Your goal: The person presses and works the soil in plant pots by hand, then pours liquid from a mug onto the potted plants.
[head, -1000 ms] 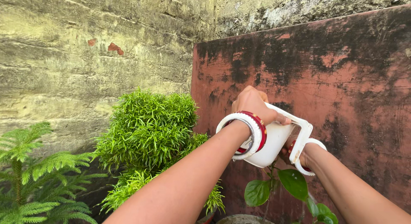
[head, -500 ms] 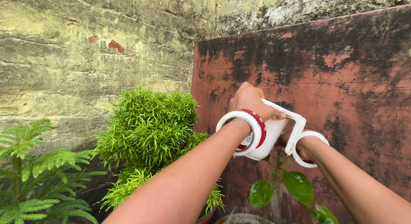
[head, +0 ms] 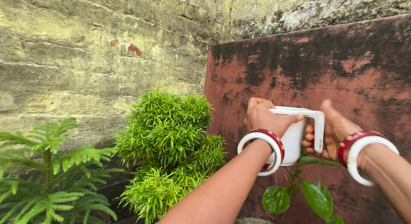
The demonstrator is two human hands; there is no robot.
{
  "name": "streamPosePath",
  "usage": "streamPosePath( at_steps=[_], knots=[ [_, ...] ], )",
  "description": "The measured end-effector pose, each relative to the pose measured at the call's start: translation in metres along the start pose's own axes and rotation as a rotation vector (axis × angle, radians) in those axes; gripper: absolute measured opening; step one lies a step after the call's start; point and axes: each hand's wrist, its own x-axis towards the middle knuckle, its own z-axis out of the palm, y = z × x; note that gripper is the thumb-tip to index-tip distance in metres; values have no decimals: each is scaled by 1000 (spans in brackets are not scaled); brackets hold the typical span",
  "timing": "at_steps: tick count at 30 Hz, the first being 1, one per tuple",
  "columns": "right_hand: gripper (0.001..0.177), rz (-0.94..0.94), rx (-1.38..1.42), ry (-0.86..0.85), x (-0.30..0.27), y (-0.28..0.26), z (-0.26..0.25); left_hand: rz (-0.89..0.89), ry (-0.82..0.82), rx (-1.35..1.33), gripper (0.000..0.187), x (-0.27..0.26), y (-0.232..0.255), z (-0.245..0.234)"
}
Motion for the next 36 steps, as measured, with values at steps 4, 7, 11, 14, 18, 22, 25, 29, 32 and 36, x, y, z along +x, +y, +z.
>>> streamPosePath(
  at_steps=[4, 7, 11, 14, 18, 22, 25, 29, 32, 36],
  knots=[
    [62, -172, 151, 206, -26, -3, 24, 35, 2, 25, 54, -5, -2, 11],
    [37, -302, 128, 319, -38, 2, 35, 11, 28, -40, 65, -7, 0, 19],
    [35, -366, 191, 335, -50, 1, 33, 14, -99, -172, 49, -3, -14, 29],
    [35, -390, 22, 505, -58, -8, 29, 5, -144, -375, 43, 12, -39, 43],
    [41, -411, -56, 601, -57, -20, 6, -540, -197, -878, 42, 40, -79, 89],
    [31, -509, -65, 483, -43, -47, -32, -728, -360, -837, 29, 48, -122, 136],
    [33, -501, -132, 479, -43, -58, -42, -713, -400, -796, 24, 45, -126, 152],
    [31, -434, -210, 523, -55, -64, -39, -683, -449, -802, 19, 31, -114, 146],
    [21, -448, -215, 660, -55, -58, -43, -757, -399, -703, 21, 20, -97, 142],
    [34, -411, -95, 450, -45, -59, -64, -862, -326, -677, 18, 6, -80, 127]
  ],
)
